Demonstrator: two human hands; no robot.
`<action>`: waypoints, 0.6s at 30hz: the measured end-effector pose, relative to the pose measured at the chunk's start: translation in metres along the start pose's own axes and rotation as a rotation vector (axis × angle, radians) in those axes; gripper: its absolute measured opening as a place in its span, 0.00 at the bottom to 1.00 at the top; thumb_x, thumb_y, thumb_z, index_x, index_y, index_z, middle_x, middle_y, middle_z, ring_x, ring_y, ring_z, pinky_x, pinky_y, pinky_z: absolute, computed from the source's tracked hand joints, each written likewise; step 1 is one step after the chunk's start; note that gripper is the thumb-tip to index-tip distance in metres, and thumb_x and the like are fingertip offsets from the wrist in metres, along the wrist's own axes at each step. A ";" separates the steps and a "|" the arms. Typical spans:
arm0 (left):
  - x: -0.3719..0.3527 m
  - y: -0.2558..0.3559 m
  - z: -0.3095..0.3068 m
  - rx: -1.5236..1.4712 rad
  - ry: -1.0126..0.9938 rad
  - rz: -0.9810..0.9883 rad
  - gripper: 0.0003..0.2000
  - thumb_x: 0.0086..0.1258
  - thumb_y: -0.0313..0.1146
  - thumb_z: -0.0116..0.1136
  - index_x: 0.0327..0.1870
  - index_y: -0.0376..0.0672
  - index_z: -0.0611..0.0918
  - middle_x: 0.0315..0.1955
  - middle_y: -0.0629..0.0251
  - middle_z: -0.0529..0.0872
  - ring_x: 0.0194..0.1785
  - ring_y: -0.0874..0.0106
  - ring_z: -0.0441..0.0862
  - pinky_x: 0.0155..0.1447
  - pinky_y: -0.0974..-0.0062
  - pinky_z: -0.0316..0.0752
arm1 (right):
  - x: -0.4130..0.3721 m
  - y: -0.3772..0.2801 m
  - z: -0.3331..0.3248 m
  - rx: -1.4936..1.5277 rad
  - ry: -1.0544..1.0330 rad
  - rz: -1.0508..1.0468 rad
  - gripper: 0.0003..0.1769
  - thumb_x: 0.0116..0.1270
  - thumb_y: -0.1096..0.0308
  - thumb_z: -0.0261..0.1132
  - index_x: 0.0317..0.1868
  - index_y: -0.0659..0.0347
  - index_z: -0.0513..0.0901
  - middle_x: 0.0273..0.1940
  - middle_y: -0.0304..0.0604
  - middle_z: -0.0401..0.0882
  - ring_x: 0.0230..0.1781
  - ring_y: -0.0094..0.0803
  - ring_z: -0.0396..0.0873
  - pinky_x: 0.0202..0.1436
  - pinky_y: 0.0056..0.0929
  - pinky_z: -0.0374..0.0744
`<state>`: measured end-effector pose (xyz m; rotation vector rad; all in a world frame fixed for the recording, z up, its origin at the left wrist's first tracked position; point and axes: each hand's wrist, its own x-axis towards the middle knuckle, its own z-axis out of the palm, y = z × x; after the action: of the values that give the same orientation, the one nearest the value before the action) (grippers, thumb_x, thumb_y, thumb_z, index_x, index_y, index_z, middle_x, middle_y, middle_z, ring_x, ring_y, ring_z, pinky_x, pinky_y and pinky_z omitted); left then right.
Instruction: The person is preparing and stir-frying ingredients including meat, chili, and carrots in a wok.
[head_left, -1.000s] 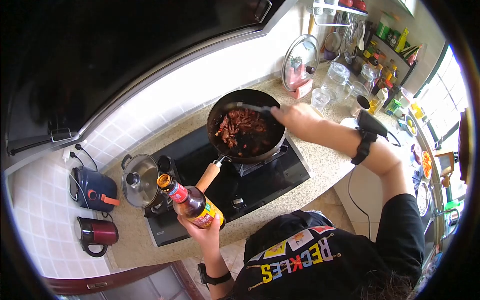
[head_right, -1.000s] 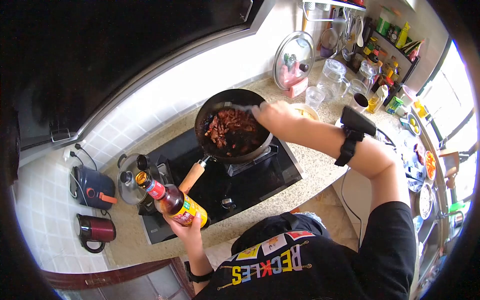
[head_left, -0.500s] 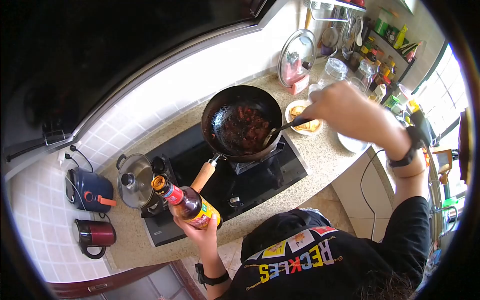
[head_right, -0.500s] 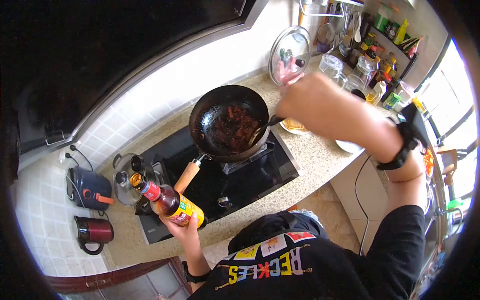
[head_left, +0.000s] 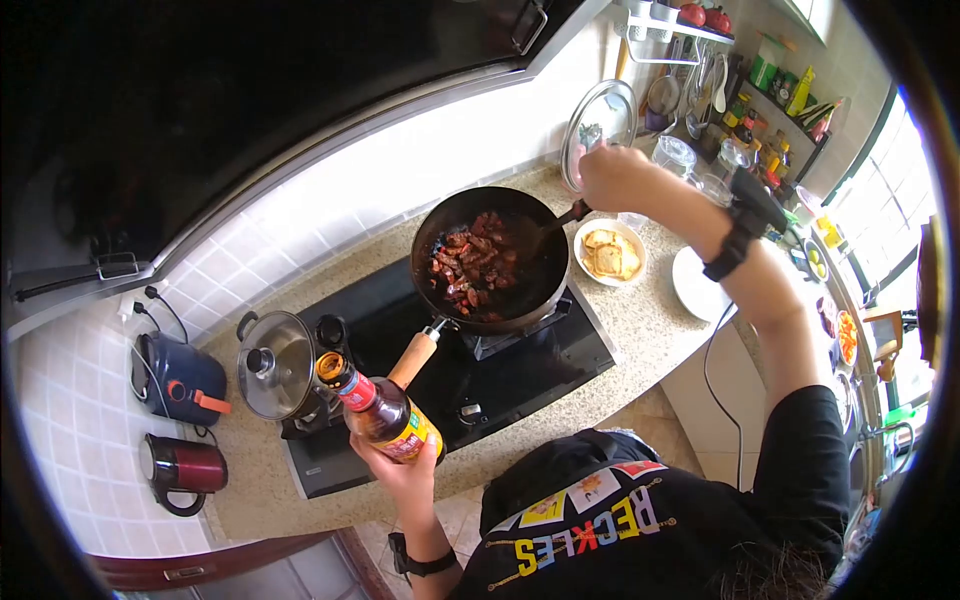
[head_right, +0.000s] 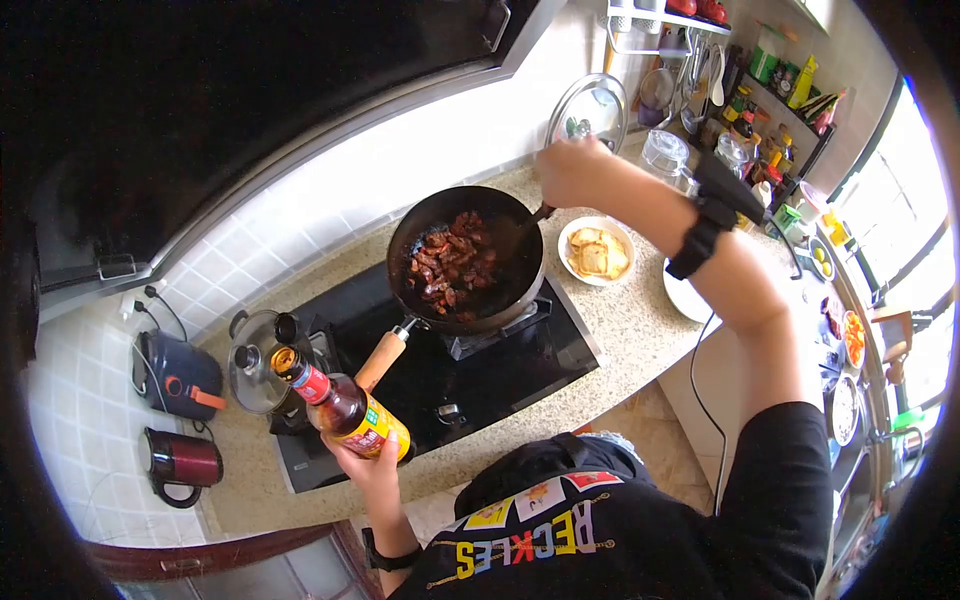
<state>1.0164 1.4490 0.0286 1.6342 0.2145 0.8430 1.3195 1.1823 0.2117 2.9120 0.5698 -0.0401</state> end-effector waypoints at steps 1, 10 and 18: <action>0.000 -0.001 -0.001 -0.001 0.000 0.000 0.43 0.47 0.29 0.70 0.66 0.38 0.59 0.57 0.56 0.63 0.59 0.64 0.70 0.61 0.65 0.69 | -0.001 -0.006 0.004 -0.001 0.000 0.000 0.27 0.57 0.47 0.67 0.39 0.68 0.84 0.39 0.60 0.82 0.48 0.55 0.80 0.63 0.58 0.66; -0.001 -0.005 -0.008 0.080 -0.033 0.053 0.44 0.47 0.29 0.70 0.67 0.38 0.59 0.57 0.55 0.63 0.60 0.63 0.69 0.63 0.64 0.68 | -0.061 -0.035 -0.009 0.189 0.058 -0.375 0.13 0.59 0.60 0.66 0.33 0.62 0.82 0.27 0.52 0.79 0.34 0.48 0.80 0.41 0.42 0.76; -0.001 -0.005 -0.007 0.073 -0.037 0.039 0.46 0.47 0.29 0.70 0.69 0.38 0.56 0.59 0.55 0.61 0.62 0.63 0.68 0.64 0.65 0.67 | -0.114 -0.032 -0.047 0.097 0.204 -0.675 0.05 0.57 0.71 0.63 0.32 0.63 0.82 0.28 0.49 0.80 0.33 0.46 0.81 0.39 0.39 0.77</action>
<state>1.0130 1.4555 0.0240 1.7254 0.1896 0.8419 1.2013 1.1771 0.2596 2.6782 1.5914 0.1469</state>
